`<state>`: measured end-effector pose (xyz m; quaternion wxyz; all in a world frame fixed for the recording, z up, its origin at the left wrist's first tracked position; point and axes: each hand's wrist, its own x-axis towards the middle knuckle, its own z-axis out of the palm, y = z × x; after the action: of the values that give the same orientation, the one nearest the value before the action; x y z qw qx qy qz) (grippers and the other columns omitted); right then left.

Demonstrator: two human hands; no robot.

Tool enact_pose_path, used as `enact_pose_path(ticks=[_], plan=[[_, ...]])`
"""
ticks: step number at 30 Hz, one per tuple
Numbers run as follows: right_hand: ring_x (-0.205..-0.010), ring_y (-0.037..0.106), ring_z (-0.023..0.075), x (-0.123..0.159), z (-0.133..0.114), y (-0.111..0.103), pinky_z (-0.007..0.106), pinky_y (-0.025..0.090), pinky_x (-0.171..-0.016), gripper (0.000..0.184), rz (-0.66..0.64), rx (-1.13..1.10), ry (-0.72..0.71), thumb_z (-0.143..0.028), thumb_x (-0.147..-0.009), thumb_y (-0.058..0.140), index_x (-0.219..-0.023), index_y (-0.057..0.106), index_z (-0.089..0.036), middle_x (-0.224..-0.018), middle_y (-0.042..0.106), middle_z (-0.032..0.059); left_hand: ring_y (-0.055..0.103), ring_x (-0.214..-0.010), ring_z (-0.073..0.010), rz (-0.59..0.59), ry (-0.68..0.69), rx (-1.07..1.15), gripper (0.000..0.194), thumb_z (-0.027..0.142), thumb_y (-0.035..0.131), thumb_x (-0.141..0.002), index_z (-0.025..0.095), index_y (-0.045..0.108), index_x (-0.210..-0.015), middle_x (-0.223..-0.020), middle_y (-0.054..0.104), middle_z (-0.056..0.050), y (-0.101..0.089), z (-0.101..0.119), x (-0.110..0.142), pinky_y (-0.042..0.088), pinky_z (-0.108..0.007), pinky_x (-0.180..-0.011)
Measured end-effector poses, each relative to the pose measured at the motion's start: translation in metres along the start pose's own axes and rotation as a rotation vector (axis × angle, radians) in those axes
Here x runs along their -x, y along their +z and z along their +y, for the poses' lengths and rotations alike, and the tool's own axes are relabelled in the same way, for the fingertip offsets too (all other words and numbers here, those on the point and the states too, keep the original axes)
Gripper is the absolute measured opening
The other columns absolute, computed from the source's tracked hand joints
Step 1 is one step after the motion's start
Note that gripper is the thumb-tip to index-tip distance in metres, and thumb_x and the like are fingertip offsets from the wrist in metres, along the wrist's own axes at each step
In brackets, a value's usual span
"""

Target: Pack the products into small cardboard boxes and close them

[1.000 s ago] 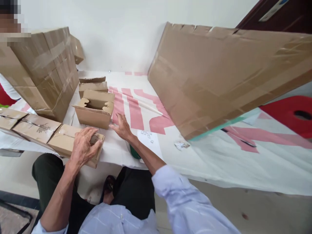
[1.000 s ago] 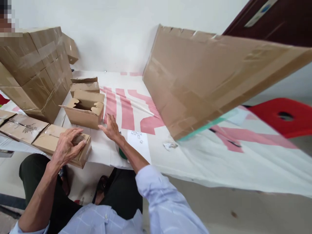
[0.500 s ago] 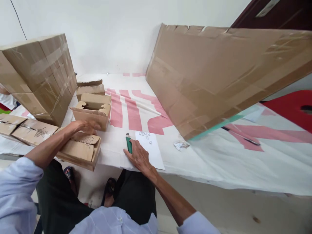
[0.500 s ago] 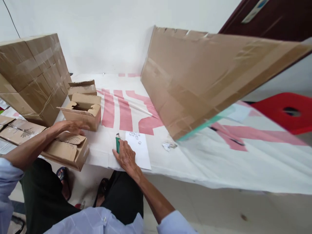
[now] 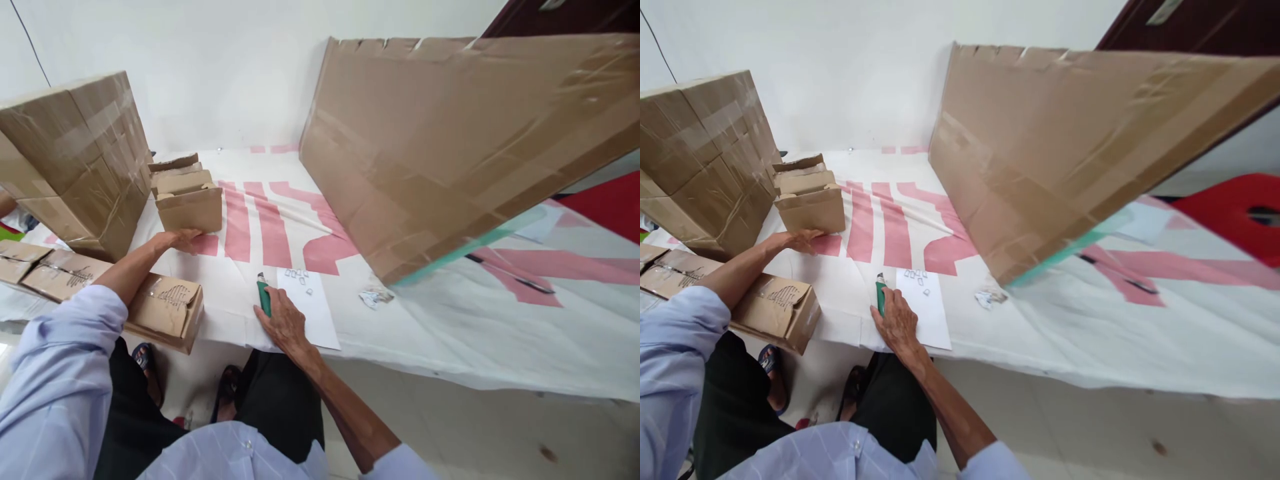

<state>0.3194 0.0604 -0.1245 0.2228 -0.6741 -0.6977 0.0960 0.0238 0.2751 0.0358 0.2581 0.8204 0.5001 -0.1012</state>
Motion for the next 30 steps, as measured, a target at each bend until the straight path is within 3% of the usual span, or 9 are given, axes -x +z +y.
enact_pose_path(ticks=[4,7,11,13,16,18,22,25,30], plan=[[-0.106,0.065,0.0248,0.000,0.000,-0.002,0.030,0.045,-0.072,0.039,-0.011,-0.005,0.023,-0.033,-0.099,0.065,-0.135,0.055,-0.023,-0.122,0.066,0.0097,0.039,-0.158,-0.0444,-0.066,-0.093,-0.025,0.107,0.070,0.074,-0.081,0.019,0.038,-0.168,-0.176,0.036,-0.020,-0.019,0.008,0.057,0.029,-0.061,-0.128],[-0.104,0.065,0.0242,0.000,-0.001,-0.004,0.030,0.043,-0.071,0.038,-0.029,-0.016,0.046,-0.031,-0.099,0.063,-0.135,0.056,-0.023,-0.123,0.065,0.0098,0.042,-0.158,-0.0384,-0.096,0.063,0.020,0.115,0.071,0.080,-0.076,0.029,0.031,-0.172,-0.176,0.039,-0.012,-0.027,0.013,0.122,0.036,-0.047,-0.127],[-0.104,0.064,0.0249,0.000,0.000,-0.005,0.031,0.043,-0.072,0.039,-0.038,-0.036,0.062,-0.029,-0.099,0.057,-0.137,0.056,-0.021,-0.123,0.066,0.0106,0.050,-0.152,-0.0419,-0.106,0.025,-0.042,0.132,0.067,0.090,-0.063,0.031,0.027,-0.173,-0.172,0.045,-0.015,-0.003,0.013,0.197,0.043,-0.051,-0.121],[-0.104,0.064,0.0257,0.000,0.001,-0.004,0.032,0.043,-0.072,0.040,-0.040,-0.044,0.070,-0.028,-0.098,0.055,-0.137,0.056,-0.020,-0.122,0.066,0.0112,0.050,-0.149,-0.0460,-0.028,-0.002,-0.126,0.133,0.060,0.094,-0.054,0.031,0.035,-0.170,-0.166,0.050,-0.018,0.020,0.010,0.219,0.042,-0.058,-0.119],[-0.105,0.064,0.0272,0.001,0.002,-0.002,0.034,0.046,-0.075,0.041,-0.017,-0.063,0.074,-0.027,-0.096,0.054,-0.136,0.057,-0.020,-0.123,0.067,0.0120,0.052,-0.144,-0.0500,0.150,-0.002,-0.245,0.121,0.047,0.092,-0.055,0.028,0.046,-0.164,-0.154,0.058,-0.021,0.049,0.009,0.229,0.037,-0.064,-0.118],[-0.108,0.065,0.0282,0.002,0.003,-0.001,0.036,0.049,-0.080,0.042,0.016,-0.082,0.056,-0.026,-0.095,0.053,-0.137,0.057,-0.020,-0.124,0.067,0.0124,0.058,-0.135,-0.0475,0.215,0.018,-0.269,0.114,0.045,0.087,-0.059,0.027,0.045,-0.164,-0.146,0.061,-0.020,0.062,0.017,0.223,0.036,-0.063,-0.118],[-0.112,0.065,0.0296,0.004,0.005,0.001,0.039,0.054,-0.088,0.043,0.058,-0.087,0.019,-0.026,-0.094,0.052,-0.136,0.058,-0.018,-0.123,0.067,0.0138,0.059,-0.128,-0.0454,0.320,0.032,-0.235,0.108,0.056,0.085,-0.066,0.023,0.045,-0.162,-0.138,0.063,-0.019,0.079,0.050,0.199,0.038,-0.062,-0.116],[-0.113,0.065,0.0301,0.005,0.008,0.000,0.042,0.055,-0.092,0.044,0.070,-0.096,-0.014,-0.026,-0.095,0.050,-0.137,0.057,-0.015,-0.123,0.067,0.0154,0.054,-0.138,-0.0468,0.396,0.077,-0.132,0.114,0.061,0.088,-0.067,0.024,0.041,-0.164,-0.150,0.057,-0.019,0.089,0.066,0.188,0.034,-0.065,-0.121],[-0.110,0.064,0.0300,0.007,0.018,-0.002,0.042,0.055,-0.093,0.042,0.048,-0.068,-0.035,-0.027,-0.094,0.052,-0.134,0.059,-0.017,-0.119,0.066,0.0147,0.030,-0.162,-0.0479,0.489,0.099,0.193,0.137,0.064,0.093,-0.067,0.029,0.016,-0.175,-0.176,0.030,-0.021,0.108,0.038,0.207,0.024,-0.069,-0.130]])
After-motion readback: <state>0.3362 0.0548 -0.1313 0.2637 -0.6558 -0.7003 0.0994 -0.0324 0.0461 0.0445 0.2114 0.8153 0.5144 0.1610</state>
